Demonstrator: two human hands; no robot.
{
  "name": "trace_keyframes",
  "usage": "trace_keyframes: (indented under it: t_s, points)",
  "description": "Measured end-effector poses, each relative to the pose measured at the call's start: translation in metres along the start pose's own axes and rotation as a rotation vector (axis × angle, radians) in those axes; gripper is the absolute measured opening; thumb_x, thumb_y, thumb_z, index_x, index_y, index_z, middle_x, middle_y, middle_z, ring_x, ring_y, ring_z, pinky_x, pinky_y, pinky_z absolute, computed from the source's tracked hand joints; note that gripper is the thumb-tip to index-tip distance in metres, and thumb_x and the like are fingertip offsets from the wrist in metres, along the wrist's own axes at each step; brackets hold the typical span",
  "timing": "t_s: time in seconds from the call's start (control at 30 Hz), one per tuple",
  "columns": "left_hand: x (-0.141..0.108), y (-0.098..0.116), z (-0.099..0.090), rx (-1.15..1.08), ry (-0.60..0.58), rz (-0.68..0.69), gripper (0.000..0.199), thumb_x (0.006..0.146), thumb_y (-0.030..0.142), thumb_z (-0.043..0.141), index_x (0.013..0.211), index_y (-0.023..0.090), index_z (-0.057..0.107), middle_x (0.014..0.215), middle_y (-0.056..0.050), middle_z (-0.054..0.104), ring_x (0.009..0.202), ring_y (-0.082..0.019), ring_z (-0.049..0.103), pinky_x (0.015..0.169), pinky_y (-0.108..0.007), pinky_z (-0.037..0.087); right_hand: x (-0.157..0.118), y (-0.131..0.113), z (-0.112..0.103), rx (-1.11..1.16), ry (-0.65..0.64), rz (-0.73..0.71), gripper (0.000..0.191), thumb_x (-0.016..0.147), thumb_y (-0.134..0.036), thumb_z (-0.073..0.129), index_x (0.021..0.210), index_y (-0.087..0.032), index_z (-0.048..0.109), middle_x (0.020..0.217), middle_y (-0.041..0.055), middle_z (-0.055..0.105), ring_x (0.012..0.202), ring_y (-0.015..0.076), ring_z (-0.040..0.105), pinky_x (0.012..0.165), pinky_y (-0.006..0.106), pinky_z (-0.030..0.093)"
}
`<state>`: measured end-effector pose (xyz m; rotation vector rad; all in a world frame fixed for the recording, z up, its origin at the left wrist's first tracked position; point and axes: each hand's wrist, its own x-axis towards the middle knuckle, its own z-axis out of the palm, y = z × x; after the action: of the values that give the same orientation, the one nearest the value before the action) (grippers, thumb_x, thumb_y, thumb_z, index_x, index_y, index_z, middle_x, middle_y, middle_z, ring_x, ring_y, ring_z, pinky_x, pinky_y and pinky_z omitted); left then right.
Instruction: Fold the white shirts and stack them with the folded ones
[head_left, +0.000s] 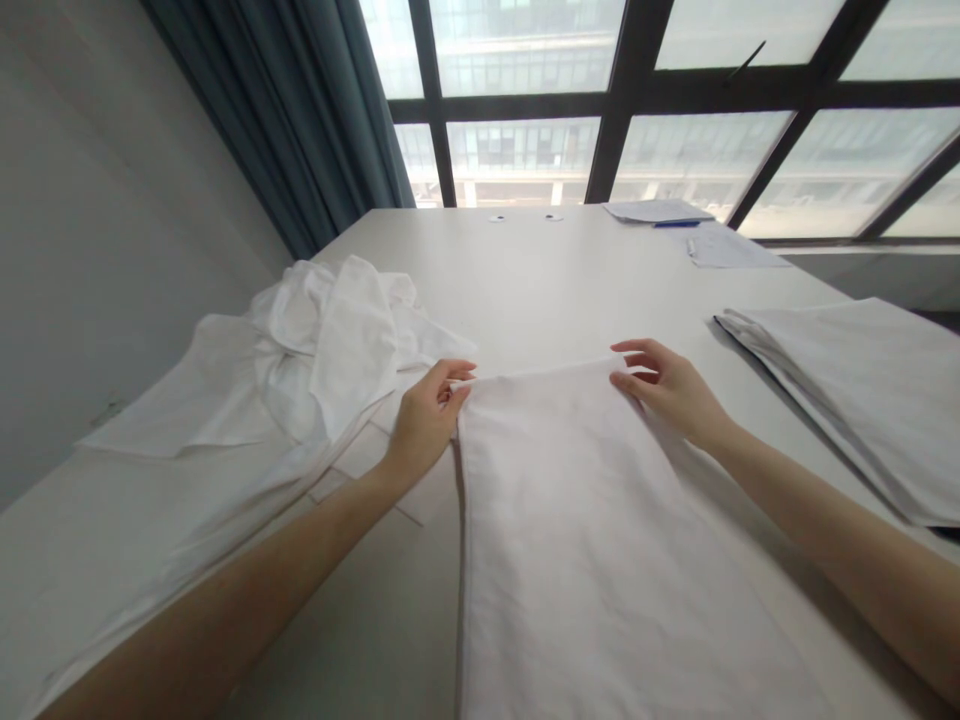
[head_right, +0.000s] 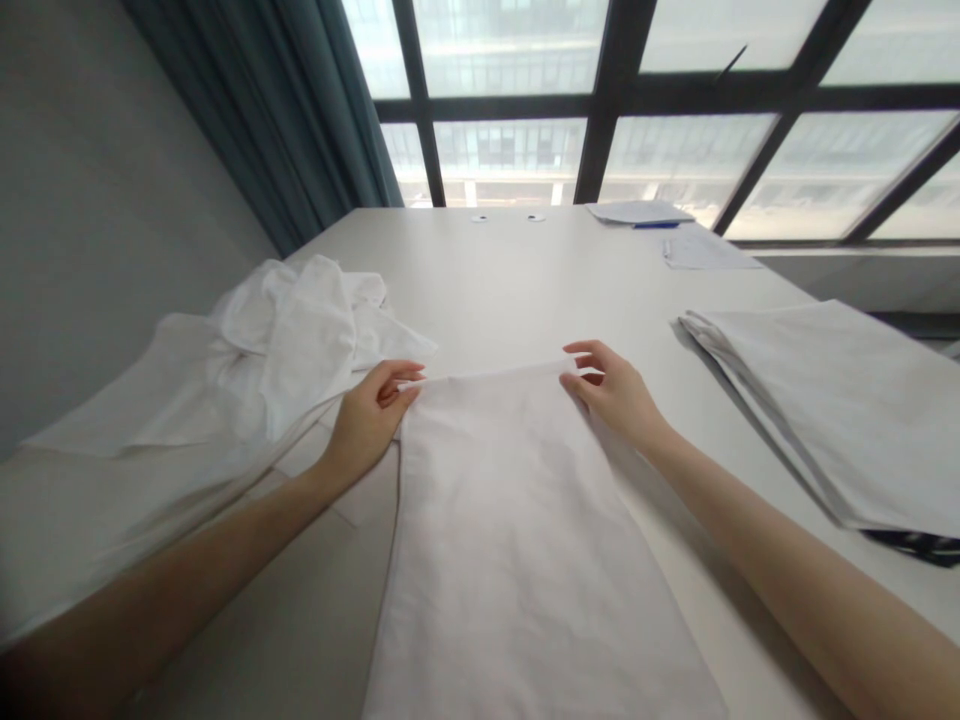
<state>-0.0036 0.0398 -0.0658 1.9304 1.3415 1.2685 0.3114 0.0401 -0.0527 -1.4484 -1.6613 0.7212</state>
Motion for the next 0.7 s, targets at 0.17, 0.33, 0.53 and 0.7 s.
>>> trace_keyframes:
  t_s: [0.17, 0.33, 0.53, 0.7]
  points:
    - [-0.009, 0.011, 0.002, 0.297, -0.057, 0.387, 0.026, 0.092, 0.014, 0.045, 0.112, 0.017, 0.062, 0.115, -0.009, 0.068, 0.112, -0.020, 0.060, 0.102, -0.040, 0.045, -0.017, -0.016, 0.013, -0.397, -0.007, -0.353, 0.035, 0.091, -0.030, 0.051, 0.124, -0.019, 0.056, 0.129, 0.0155, 0.060, 0.117, 0.0287, 0.060, 0.099, 0.050, 0.049]
    - [-0.023, 0.023, 0.009, 0.436, -0.417, 0.512, 0.037, 0.092, 0.016, 0.050, 0.129, 0.015, 0.057, 0.135, -0.012, 0.061, 0.129, -0.024, 0.052, 0.110, -0.045, 0.038, -0.042, -0.029, 0.039, -0.581, -0.230, -0.503, 0.043, 0.097, -0.029, 0.045, 0.138, -0.015, 0.049, 0.142, 0.0181, 0.053, 0.135, 0.0281, 0.045, 0.109, 0.051, 0.040]
    - [-0.024, 0.022, 0.008, 0.628, -0.571, 0.456, 0.054, 0.094, 0.031, 0.053, 0.143, 0.010, 0.044, 0.150, -0.014, 0.044, 0.141, -0.028, 0.038, 0.116, -0.048, 0.029, -0.045, -0.023, 0.043, -0.730, -0.306, -0.467, 0.050, 0.101, -0.038, 0.038, 0.147, -0.017, 0.042, 0.152, 0.0131, 0.043, 0.142, 0.0265, 0.035, 0.114, 0.052, 0.030]
    - [-0.023, 0.021, 0.006, 0.715, -0.587, 0.452, 0.059, 0.094, 0.040, 0.052, 0.144, 0.010, 0.042, 0.153, -0.013, 0.040, 0.143, -0.029, 0.033, 0.117, -0.047, 0.026, -0.035, -0.015, 0.034, -0.770, -0.319, -0.361, 0.056, 0.101, -0.046, 0.032, 0.149, -0.020, 0.039, 0.155, 0.0098, 0.038, 0.144, 0.0259, 0.030, 0.116, 0.053, 0.026]
